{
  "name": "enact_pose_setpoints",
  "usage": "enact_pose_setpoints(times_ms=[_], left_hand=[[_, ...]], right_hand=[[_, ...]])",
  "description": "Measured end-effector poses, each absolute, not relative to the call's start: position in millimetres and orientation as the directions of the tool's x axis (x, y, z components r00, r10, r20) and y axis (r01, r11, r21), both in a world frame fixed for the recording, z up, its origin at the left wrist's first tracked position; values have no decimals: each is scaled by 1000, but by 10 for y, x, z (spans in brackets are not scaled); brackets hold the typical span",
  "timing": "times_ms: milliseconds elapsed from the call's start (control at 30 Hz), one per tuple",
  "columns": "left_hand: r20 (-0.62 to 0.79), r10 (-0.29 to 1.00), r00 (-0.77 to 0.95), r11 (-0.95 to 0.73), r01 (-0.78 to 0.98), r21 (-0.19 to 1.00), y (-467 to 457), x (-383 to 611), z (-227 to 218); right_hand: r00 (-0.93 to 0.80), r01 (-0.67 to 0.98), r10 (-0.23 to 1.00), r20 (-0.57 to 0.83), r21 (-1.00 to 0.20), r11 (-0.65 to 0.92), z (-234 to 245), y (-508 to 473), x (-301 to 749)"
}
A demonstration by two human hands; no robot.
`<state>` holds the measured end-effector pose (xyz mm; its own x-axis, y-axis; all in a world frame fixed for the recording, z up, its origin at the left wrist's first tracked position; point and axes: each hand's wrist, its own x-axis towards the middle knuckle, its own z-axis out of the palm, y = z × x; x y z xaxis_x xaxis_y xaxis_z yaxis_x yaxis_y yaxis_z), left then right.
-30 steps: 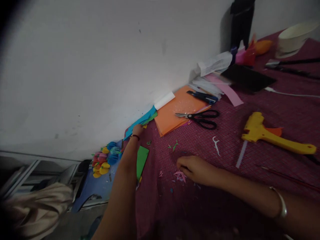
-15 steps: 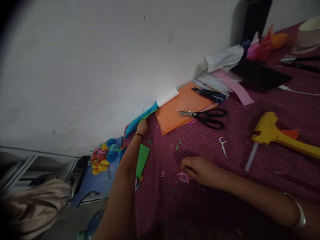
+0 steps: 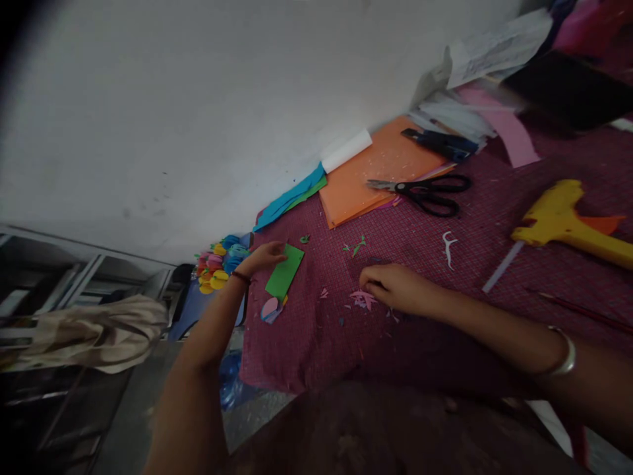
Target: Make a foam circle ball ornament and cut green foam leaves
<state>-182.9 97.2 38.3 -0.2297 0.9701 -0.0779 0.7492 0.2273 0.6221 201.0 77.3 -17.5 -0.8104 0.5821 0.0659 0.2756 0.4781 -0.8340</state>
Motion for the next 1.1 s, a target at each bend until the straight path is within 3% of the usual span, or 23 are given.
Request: enact_pose_setpoints(times_ms=[133,333,533,600,800,900,1000,1100], left_hand=[[-130,967,-220,255,780,572,478,-1779,247],[-61,950,-307,284,766,576,376,-1670,184],[48,961,-272,166,709,685,432,-1471,477],[159,958,-240,60,705,707,490,-1408,594],[557,792,-251,-53,880,473,867,-1405,1056],[755,622,-209,-70,945,319,1098,-1457,1320],[831,542,-128,-63,979,192,1337,-1491,1439],[805,588,-81,-6,995,104,1602,-1494,1327]], right_hand=[[-813,288,578,72,-813,506,-198,776,2012],[-805,281,587,84,-817,503,-217,783,2013],[-784,283,611,112,-811,512,-200,799,2023],[-780,284,615,119,-808,516,-204,804,2028],[-779,279,616,116,-816,507,-209,797,2033],[-793,277,599,111,-810,516,-187,790,2032],[-808,277,582,96,-809,518,-160,779,2031],[-813,282,577,76,-816,504,-153,761,2034]])
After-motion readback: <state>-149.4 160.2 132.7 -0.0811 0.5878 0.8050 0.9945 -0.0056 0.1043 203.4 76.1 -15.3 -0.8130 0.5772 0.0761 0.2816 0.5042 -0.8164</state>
